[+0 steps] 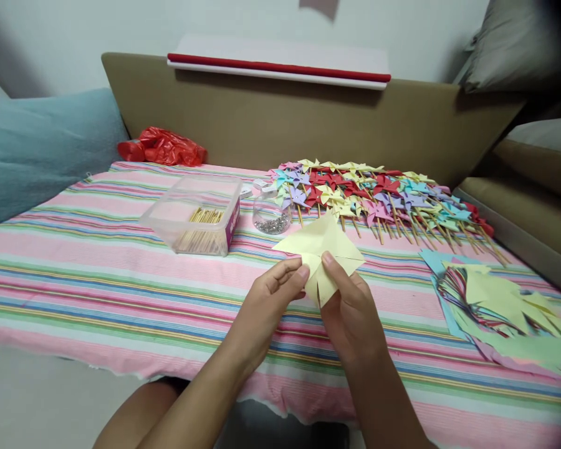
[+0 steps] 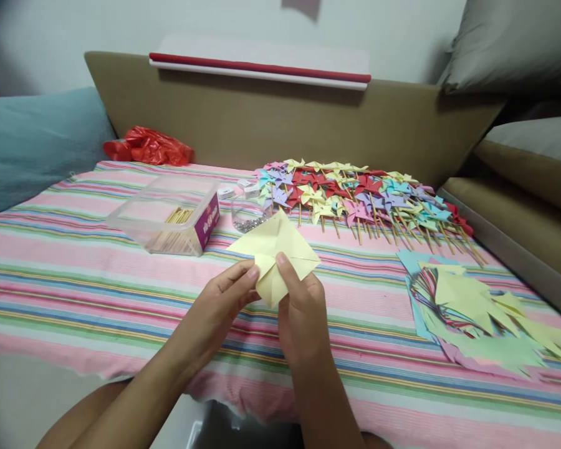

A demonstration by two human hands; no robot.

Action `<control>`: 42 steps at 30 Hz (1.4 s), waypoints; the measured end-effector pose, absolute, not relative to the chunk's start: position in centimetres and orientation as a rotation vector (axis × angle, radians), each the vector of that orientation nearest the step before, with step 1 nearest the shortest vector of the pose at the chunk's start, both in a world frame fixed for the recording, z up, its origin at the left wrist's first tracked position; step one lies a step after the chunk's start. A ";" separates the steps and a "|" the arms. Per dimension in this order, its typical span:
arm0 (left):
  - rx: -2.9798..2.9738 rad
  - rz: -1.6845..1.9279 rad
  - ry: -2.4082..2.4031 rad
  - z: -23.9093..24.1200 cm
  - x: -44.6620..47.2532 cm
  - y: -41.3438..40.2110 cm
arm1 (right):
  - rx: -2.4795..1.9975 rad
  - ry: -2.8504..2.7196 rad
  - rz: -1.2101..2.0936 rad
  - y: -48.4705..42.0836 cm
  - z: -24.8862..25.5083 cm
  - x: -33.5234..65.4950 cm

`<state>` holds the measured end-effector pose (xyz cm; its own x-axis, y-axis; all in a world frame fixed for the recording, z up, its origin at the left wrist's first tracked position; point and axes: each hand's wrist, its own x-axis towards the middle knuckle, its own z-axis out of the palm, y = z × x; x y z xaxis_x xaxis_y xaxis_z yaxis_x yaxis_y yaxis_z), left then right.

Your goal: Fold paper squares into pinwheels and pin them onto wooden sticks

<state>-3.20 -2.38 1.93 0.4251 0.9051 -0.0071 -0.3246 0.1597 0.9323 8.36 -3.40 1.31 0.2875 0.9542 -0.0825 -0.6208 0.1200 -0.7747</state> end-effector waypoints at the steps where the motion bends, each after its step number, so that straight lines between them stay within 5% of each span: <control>1: 1.051 1.001 0.670 1.9 -3.1 -2.4 | -0.811 -0.515 1.221 -3.4 1.2 8.2; 22: 0.828 1.237 0.822 1.3 -2.4 -2.2 | -0.891 -0.595 1.205 -3.5 0.5 7.9; 34: 0.764 1.356 0.906 1.6 -3.2 -1.5 | -1.196 -1.688 0.173 -4.3 -0.1 10.5; 42: 0.865 1.322 0.902 1.4 -3.3 -1.6 | -1.217 -1.740 0.170 -4.4 0.1 11.0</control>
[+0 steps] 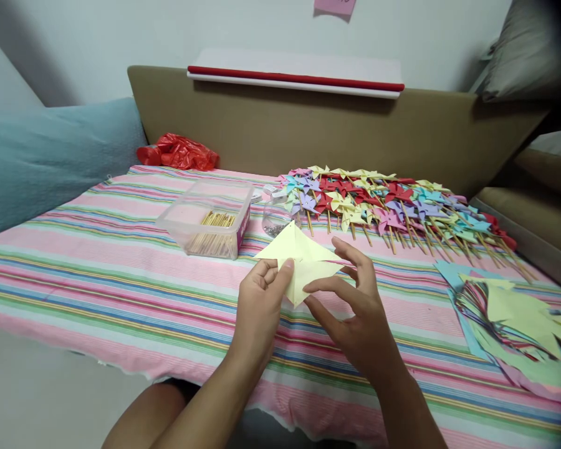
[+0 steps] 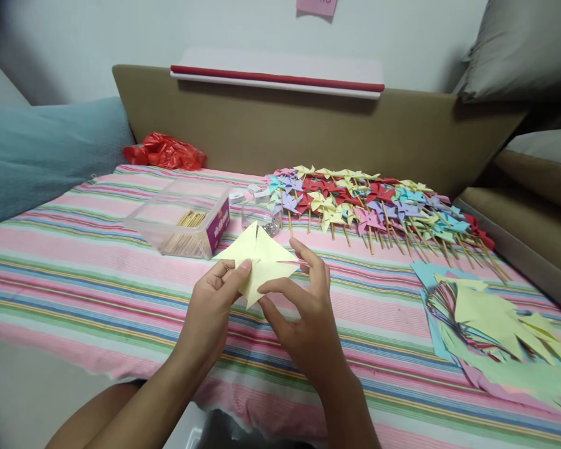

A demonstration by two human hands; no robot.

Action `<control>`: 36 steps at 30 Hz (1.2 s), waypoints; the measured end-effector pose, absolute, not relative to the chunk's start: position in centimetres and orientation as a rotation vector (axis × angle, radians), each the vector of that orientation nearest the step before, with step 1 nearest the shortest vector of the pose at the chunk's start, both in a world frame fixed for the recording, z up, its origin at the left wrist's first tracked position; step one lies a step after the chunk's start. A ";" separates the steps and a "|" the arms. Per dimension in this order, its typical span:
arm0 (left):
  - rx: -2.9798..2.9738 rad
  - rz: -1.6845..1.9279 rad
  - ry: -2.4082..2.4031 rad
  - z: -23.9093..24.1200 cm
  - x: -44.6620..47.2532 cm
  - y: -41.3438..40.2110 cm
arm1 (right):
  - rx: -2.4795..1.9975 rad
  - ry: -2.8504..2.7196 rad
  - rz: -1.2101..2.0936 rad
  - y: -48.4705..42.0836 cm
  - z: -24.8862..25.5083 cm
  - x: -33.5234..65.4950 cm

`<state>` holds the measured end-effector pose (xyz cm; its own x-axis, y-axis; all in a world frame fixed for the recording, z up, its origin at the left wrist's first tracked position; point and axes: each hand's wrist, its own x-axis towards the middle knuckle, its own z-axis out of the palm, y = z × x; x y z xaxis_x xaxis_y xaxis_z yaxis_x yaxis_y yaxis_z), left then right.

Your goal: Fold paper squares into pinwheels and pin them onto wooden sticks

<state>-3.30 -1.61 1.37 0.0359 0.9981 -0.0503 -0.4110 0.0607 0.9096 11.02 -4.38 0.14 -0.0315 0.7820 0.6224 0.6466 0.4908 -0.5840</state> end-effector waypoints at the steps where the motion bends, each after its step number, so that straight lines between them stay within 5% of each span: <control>1: 0.879 1.321 0.900 1.3 -3.3 -1.6 | -1.214 -1.743 0.177 -4.4 0.2 11.1; 19: 1.039 1.293 0.943 0.9 -2.6 -2.1 | -1.254 -1.216 0.539 -3.9 0.1 10.6; 36: 1.049 1.313 0.908 0.8 -2.3 -2.2 | -1.248 -1.181 0.549 -3.5 -0.6 10.1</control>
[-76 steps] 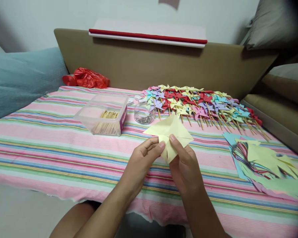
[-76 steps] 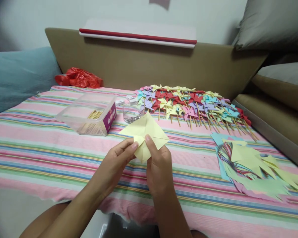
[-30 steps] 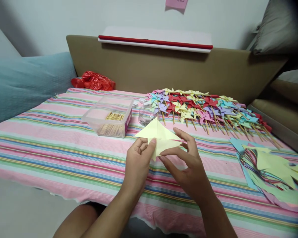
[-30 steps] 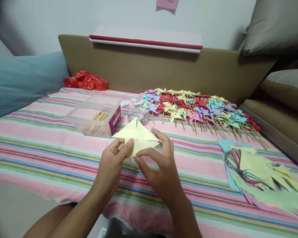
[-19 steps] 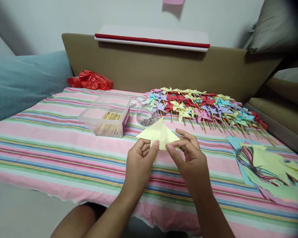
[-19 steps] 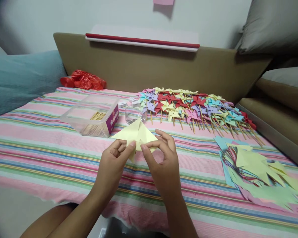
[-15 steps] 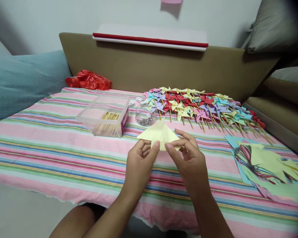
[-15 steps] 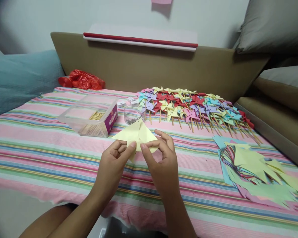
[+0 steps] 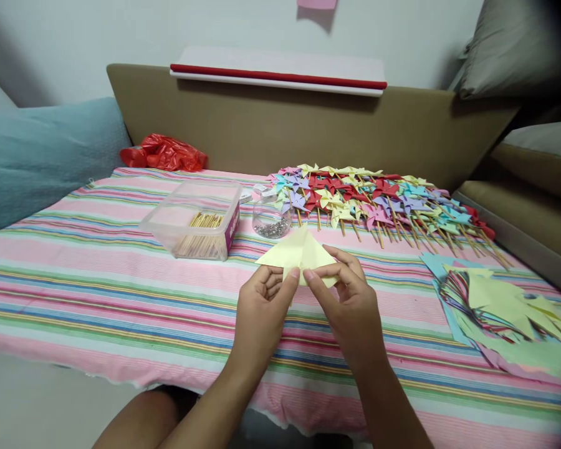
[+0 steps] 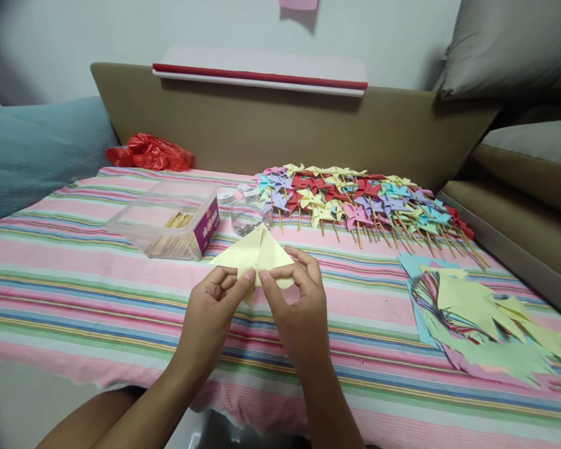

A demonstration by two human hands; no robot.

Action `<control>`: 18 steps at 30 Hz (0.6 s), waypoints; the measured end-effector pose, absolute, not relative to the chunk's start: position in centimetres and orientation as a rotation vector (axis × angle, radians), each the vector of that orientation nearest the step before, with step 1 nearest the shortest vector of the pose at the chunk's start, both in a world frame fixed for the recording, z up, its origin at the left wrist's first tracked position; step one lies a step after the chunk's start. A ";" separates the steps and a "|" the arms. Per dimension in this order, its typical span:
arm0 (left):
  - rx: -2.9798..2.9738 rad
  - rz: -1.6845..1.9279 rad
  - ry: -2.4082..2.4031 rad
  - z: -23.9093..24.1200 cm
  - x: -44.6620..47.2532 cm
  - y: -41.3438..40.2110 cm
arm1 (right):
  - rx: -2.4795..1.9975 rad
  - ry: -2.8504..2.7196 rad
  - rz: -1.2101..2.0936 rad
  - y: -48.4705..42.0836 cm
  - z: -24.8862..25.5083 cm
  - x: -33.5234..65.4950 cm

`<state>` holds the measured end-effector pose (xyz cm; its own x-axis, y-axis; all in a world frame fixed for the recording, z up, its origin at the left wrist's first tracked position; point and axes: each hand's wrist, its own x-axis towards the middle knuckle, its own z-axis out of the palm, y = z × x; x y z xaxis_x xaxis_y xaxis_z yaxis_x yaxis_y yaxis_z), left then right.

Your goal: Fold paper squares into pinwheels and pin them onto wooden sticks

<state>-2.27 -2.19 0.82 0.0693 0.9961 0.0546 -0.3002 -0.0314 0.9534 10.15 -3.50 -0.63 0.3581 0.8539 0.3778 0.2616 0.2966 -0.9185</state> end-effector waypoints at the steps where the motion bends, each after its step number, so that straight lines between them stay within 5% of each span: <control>1: 1.049 1.314 0.908 0.8 -2.3 -2.2 | -1.245 -1.178 0.558 -3.5 -0.6 10.1; 18: 1.070 1.291 0.905 1.0 -2.5 -2.4 | -1.259 -1.169 0.690 -3.3 -0.4 10.9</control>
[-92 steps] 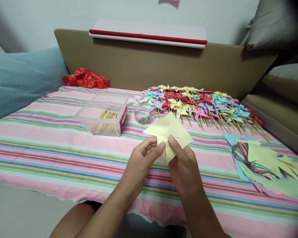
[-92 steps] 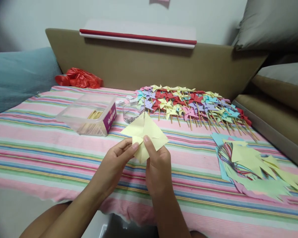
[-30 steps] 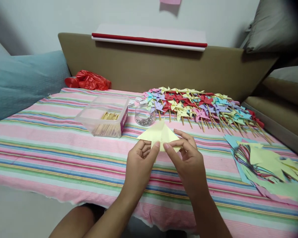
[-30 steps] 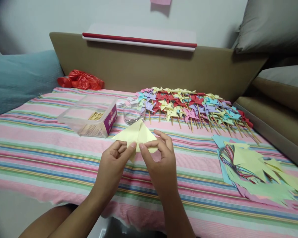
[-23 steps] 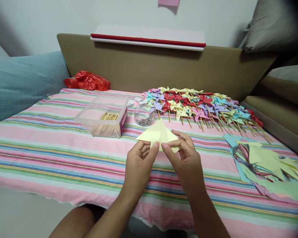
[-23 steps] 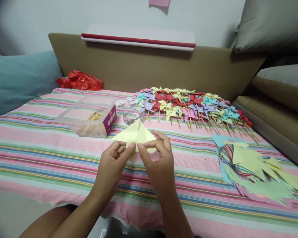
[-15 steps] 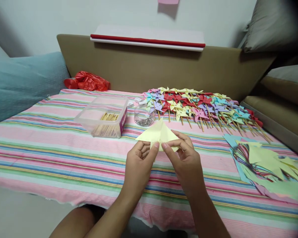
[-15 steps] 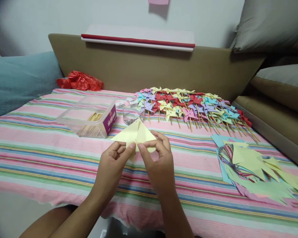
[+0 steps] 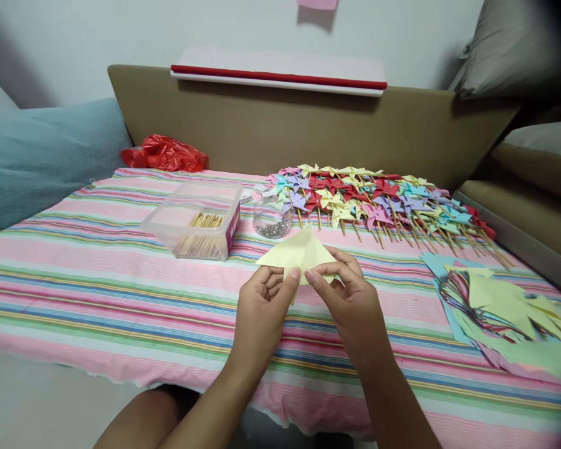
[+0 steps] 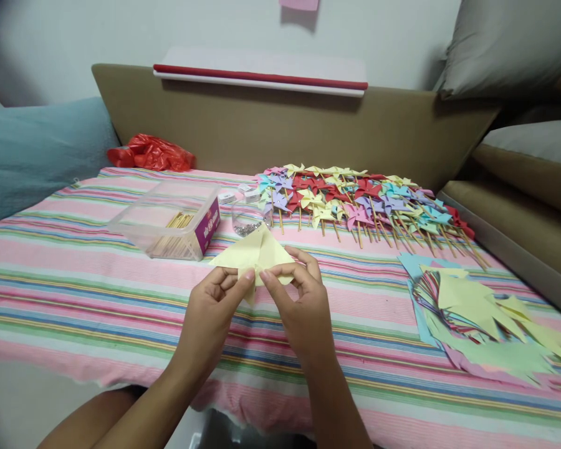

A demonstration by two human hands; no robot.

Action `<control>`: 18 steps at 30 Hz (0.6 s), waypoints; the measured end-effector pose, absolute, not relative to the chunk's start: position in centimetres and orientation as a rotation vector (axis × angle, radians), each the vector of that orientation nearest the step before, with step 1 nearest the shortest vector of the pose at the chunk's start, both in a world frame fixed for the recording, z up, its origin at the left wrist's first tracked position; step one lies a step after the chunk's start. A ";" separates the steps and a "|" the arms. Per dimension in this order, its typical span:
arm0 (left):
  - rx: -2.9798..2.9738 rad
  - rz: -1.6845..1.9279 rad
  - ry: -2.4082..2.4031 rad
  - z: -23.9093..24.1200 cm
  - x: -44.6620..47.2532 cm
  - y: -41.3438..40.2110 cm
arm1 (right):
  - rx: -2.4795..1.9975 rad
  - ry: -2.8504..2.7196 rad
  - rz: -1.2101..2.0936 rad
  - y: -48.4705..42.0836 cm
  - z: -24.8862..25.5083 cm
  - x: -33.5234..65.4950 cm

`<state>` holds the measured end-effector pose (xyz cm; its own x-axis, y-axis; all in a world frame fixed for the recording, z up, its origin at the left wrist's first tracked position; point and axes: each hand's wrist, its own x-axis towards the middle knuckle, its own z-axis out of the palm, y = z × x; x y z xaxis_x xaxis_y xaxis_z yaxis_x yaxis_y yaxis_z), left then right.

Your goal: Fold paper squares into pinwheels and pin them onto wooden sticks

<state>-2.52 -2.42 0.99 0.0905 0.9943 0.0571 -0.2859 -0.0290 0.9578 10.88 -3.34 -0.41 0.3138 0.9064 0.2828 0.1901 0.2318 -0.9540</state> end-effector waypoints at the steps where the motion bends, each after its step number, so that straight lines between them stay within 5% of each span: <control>1: 1.070 1.292 0.906 1.0 -2.5 -2.4 | -1.257 -1.162 0.686 -3.3 -0.5 10.8; 18: 1.033 1.265 0.872 0.9 -2.5 -2.4 | -1.250 -1.132 0.403 -3.4 -0.5 9.2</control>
<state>-2.47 -2.41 0.94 0.1207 0.9921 0.0343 -0.3210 0.0063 0.9471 9.19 -3.41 -0.54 0.4415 0.7767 0.4492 0.3178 0.3328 -0.8878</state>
